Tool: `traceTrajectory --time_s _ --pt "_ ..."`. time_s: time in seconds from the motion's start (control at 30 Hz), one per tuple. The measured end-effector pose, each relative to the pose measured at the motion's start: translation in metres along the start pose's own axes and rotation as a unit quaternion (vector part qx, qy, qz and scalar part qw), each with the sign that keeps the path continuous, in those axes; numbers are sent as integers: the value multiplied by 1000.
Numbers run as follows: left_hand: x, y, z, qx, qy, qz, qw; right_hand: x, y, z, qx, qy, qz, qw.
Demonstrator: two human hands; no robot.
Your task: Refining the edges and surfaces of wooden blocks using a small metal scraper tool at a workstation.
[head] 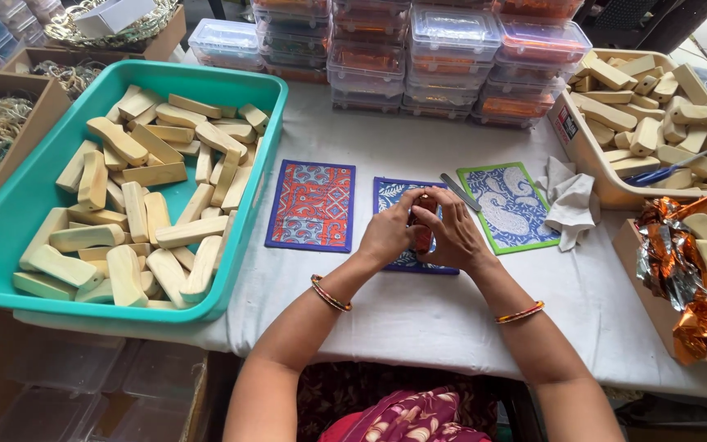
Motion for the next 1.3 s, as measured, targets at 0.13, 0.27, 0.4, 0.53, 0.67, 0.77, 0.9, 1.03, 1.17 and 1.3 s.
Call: traceTrajectory --time_s 0.13,0.27,0.4,0.53,0.67,0.77,0.9,1.03,1.17,1.3 --pt "21 10 -10 8 -35 -5 999 23 5 -17 -10 6 0 1000" --pt "65 12 -17 28 -55 24 998 36 35 -15 -18 32 34 999" --pt "130 -36 -12 52 -79 -16 995 27 72 3 29 35 127 991" --pt "191 -89 -63 174 131 106 970 0 91 30 76 5 192 978" --pt "245 -112 -96 337 195 41 920 -4 97 41 94 -53 228 968" --pt "274 -143 -96 372 234 39 898 -1 92 41 96 -57 216 970" --pt "290 -178 -94 354 253 44 899 0 91 41 94 -61 209 971" --pt "260 -146 -108 293 267 72 915 2 89 40 94 -55 202 973" --pt "197 -83 -123 300 290 102 903 3 85 38 87 -42 183 978" --pt "128 -36 -109 288 264 111 914 8 76 18 89 54 122 987"
Point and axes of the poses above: each hand's wrist, its own x-axis towards the middle knuckle, its own z-axis out of the palm, y = z × x, the point moved 7 cm from there along x, towards the middle knuckle, and after that the axes turned 5 degrees about -z, right-handed, at the moved point
